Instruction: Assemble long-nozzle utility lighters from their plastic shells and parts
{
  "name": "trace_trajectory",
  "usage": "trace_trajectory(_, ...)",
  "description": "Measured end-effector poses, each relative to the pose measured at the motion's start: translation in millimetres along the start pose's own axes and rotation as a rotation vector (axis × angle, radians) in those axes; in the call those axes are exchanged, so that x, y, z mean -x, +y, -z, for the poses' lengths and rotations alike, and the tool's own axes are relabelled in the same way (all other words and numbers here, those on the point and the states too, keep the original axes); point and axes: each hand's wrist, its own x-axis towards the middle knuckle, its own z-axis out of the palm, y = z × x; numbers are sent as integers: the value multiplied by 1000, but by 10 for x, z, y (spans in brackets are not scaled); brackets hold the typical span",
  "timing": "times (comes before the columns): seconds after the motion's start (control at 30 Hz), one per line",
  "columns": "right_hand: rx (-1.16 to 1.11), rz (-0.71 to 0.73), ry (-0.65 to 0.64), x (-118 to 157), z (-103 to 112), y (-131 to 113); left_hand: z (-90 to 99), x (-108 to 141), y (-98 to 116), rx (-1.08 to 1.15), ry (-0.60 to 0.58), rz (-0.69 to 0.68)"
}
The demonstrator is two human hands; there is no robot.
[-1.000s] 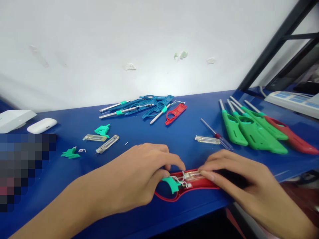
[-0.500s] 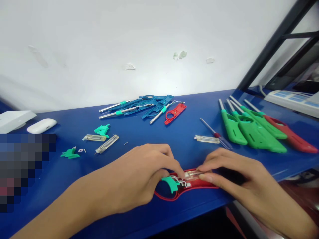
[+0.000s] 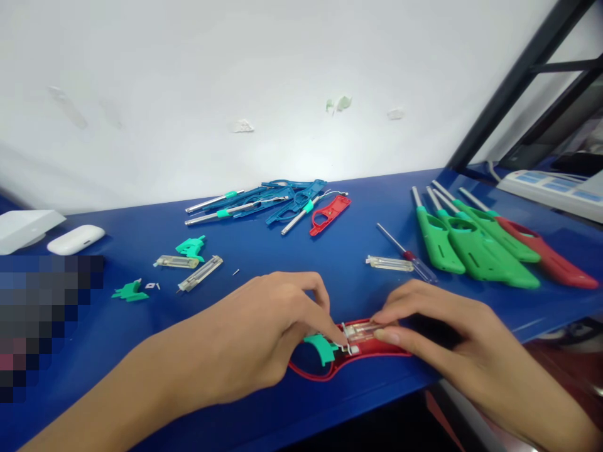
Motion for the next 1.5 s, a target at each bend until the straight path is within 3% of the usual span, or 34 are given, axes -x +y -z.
trace_trajectory(0.33,-21,-34,-13,7,-3,-16,-2,7,-4,-35,21,-27)
trace_trajectory(0.77,15,-23,-158,-43,74,-111,20,-3,10,-28,-6,-9)
trace_trajectory(1.13,310,229,-177,-156,177,-206,34,6,19,-38,-3,8)
trace_trajectory(1.23,437,337,-249,-327,300,-264,43,11,30,-23,9,7)
trace_trajectory(1.33,556,390,-177,-701,424,-233,47,24,36,-20,23,3)
trace_trajectory(1.4,670,414,-124,-1028,461,-124,47,29,28,-26,22,1)
trace_trajectory(1.5,748,443,-178,-1479,429,115,47,24,-4,-32,23,16)
